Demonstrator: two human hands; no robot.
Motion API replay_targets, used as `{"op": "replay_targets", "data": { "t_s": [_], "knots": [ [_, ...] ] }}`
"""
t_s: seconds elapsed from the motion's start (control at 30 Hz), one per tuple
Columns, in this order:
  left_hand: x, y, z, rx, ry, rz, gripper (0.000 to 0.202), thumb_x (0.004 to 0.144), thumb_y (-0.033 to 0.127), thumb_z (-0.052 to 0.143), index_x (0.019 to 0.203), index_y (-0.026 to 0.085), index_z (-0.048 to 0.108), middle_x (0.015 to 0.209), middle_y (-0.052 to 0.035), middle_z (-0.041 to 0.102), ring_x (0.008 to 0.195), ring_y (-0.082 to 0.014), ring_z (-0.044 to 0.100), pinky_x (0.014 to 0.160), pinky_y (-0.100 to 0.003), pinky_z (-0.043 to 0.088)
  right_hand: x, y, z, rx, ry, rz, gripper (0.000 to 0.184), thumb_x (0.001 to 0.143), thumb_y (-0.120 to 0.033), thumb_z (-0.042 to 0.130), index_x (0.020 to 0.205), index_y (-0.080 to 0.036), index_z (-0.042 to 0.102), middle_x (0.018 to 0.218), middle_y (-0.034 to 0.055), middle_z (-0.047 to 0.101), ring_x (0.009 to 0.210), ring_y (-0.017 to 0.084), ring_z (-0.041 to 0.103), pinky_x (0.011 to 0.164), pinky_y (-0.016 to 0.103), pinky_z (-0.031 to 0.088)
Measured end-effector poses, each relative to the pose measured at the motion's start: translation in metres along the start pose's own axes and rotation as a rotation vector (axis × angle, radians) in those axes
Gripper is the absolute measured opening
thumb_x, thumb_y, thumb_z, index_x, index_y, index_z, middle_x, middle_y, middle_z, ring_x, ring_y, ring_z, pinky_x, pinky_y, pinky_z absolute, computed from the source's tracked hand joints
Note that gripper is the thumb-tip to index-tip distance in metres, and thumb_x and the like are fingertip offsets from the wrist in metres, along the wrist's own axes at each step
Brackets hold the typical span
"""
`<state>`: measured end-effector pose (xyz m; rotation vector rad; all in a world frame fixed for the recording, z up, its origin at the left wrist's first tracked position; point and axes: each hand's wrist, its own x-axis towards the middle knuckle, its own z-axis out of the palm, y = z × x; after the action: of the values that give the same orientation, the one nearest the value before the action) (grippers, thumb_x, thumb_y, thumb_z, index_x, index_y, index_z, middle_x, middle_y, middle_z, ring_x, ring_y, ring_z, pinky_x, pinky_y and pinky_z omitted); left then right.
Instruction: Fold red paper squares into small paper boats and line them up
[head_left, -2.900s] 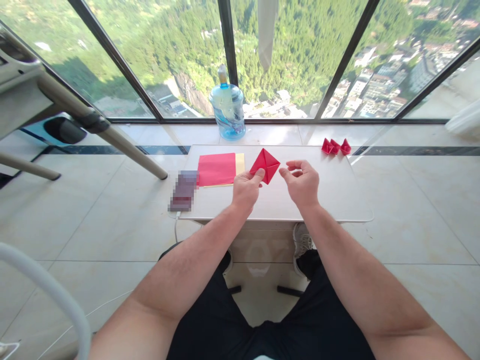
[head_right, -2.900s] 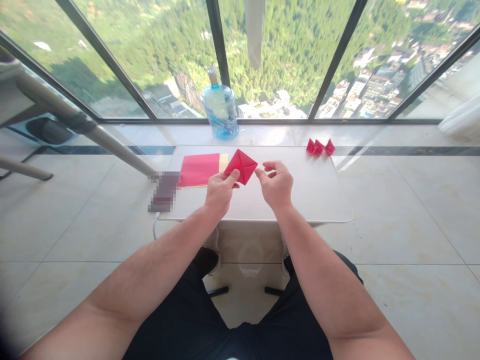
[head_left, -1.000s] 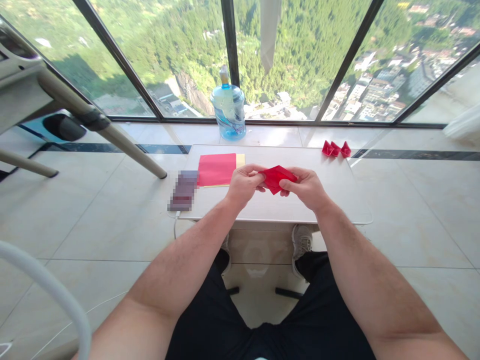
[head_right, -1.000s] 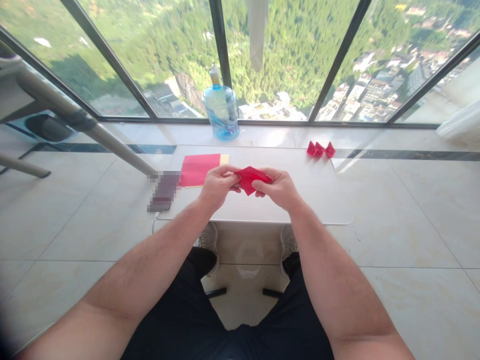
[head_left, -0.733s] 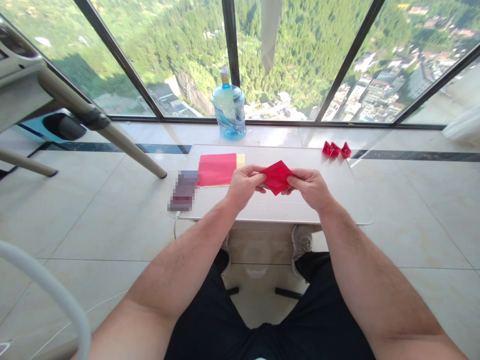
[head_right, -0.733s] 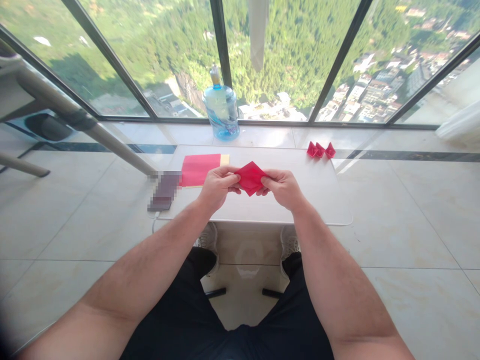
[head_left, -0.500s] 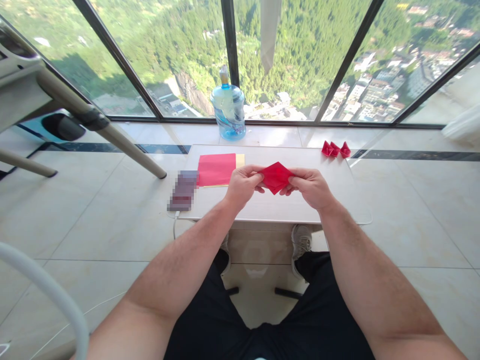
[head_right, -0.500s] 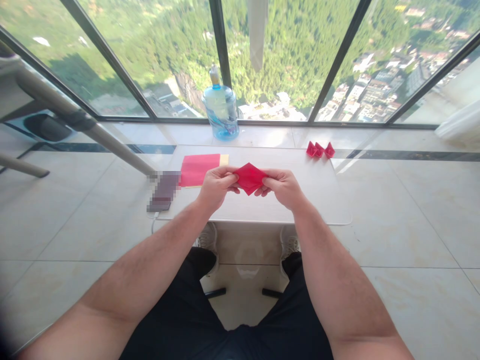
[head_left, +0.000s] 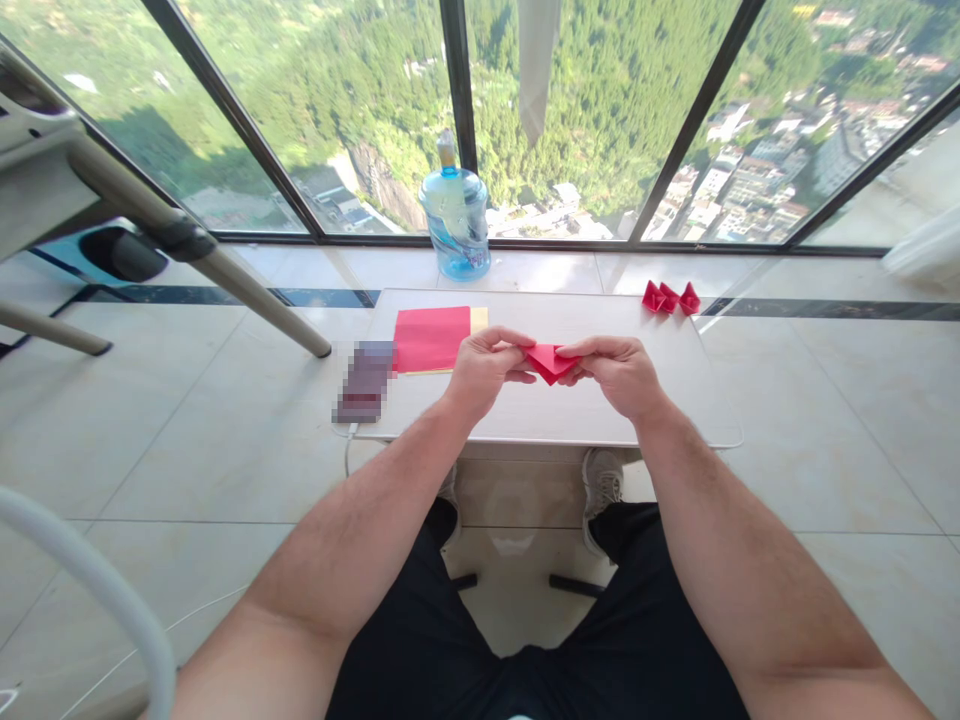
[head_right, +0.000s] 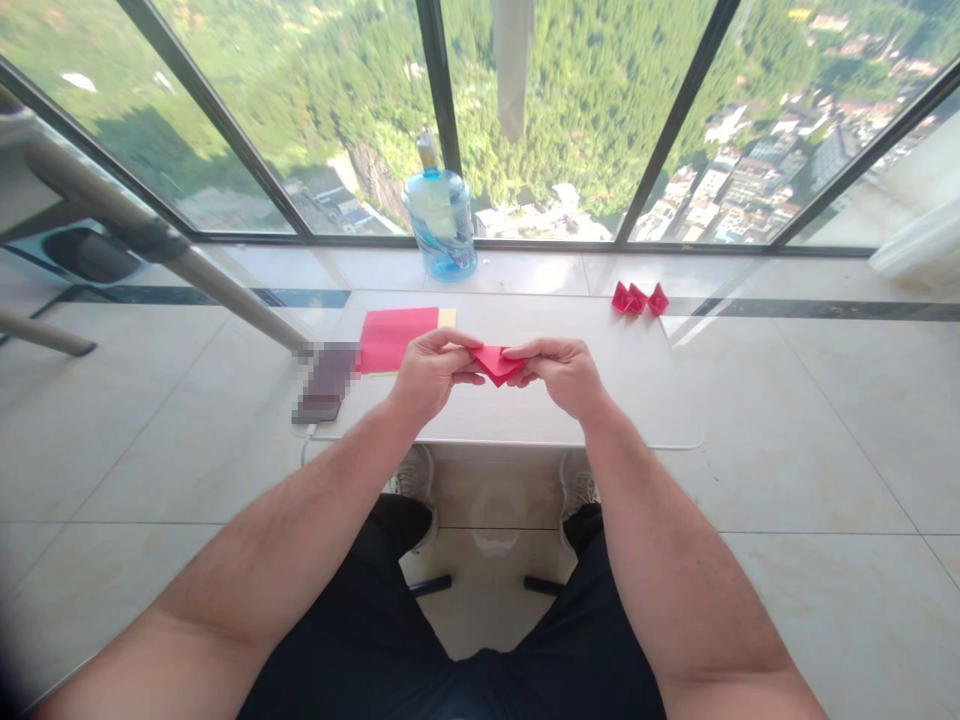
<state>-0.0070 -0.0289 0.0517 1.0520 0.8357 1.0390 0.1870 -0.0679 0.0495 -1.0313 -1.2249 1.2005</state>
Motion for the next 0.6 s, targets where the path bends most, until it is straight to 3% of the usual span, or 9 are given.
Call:
{"op": "replay_targets", "data": {
  "t_s": [0.27,0.47,0.53,0.6],
  "knots": [
    [-0.002,0.001,0.001,0.033,0.008,-0.001,0.018,0.070,0.027,0.072,0.078,0.013,0.064,0.066,-0.0036,0.071,0.060,-0.0179,0.071,0.056,-0.029,0.060,0.000,-0.001,-0.001,-0.018,-0.011,0.024,0.020,0.070,-0.015,0.066,0.081,-0.020,0.081,0.071,0.0039,0.076,0.064,0.017,0.068,0.064,0.032,0.057],
    [0.000,-0.003,0.002,0.116,0.049,0.063,0.028,0.067,0.027,0.078,0.086,0.016,0.061,0.068,0.0013,0.068,0.062,-0.0147,0.068,0.057,-0.026,0.058,-0.003,-0.005,0.003,-0.137,-0.016,-0.016,0.011,0.074,-0.025,0.069,0.075,-0.021,0.079,0.095,0.0055,0.078,0.082,0.020,0.068,0.068,0.031,0.056],
    [0.000,-0.004,0.001,0.133,0.050,0.076,0.030,0.067,0.026,0.078,0.090,0.016,0.063,0.071,0.0005,0.069,0.065,-0.0147,0.068,0.060,-0.027,0.059,-0.003,-0.004,0.007,-0.131,0.011,-0.028,0.014,0.076,-0.032,0.072,0.083,-0.021,0.077,0.096,0.0056,0.078,0.082,0.020,0.068,0.070,0.032,0.056],
    [0.001,-0.005,0.002,0.147,0.045,0.094,0.030,0.066,0.026,0.079,0.090,0.015,0.065,0.072,0.0003,0.069,0.066,-0.0140,0.068,0.063,-0.028,0.059,-0.001,-0.001,0.010,-0.151,0.069,-0.015,0.029,0.075,-0.038,0.076,0.098,-0.021,0.074,0.093,0.0054,0.078,0.078,0.019,0.069,0.070,0.033,0.056]
  ]
}}
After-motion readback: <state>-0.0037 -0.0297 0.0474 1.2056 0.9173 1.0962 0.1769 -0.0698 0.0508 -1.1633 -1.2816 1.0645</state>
